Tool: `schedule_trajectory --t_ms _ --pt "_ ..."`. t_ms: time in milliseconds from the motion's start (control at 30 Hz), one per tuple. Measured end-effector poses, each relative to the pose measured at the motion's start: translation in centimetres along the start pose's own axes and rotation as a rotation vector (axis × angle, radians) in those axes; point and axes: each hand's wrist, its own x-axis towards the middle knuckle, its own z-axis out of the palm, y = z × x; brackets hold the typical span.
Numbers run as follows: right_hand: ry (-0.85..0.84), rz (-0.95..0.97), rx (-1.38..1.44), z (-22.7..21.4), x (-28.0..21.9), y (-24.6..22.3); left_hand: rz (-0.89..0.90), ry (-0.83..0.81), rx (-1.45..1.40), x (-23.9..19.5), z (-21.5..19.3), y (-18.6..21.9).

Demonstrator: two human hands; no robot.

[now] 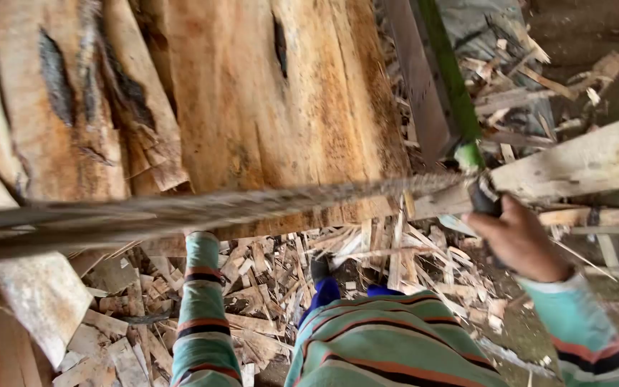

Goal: Cutting or trimming thin sheets of wood veneer using a manual lever-action blade.

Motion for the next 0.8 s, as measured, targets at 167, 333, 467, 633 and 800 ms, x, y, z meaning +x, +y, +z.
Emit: schedule_trajectory --t_ms 167,333,467,633,800 --pt "0.066 0.124 0.181 3.4 1.9 1.4 -0.079 -0.031 0.009 -0.7 1.1 -0.5" --pt "-0.002 0.368 0.003 21.5 8.5 25.0 -0.168 0.013 0.009 -4.7 -1.0 -1.9" --pt "0.36 -0.608 0.114 14.7 5.1 12.4 -0.124 0.037 -0.013 -0.4 -0.4 0.8" --pt "-0.083 0.214 0.238 3.5 1.9 5.2 0.379 -0.155 0.867 4.3 -0.8 -4.6" --pt "-0.023 0.112 0.238 -0.6 0.6 -1.0 0.438 -0.256 0.703 1.3 -3.5 -2.9"
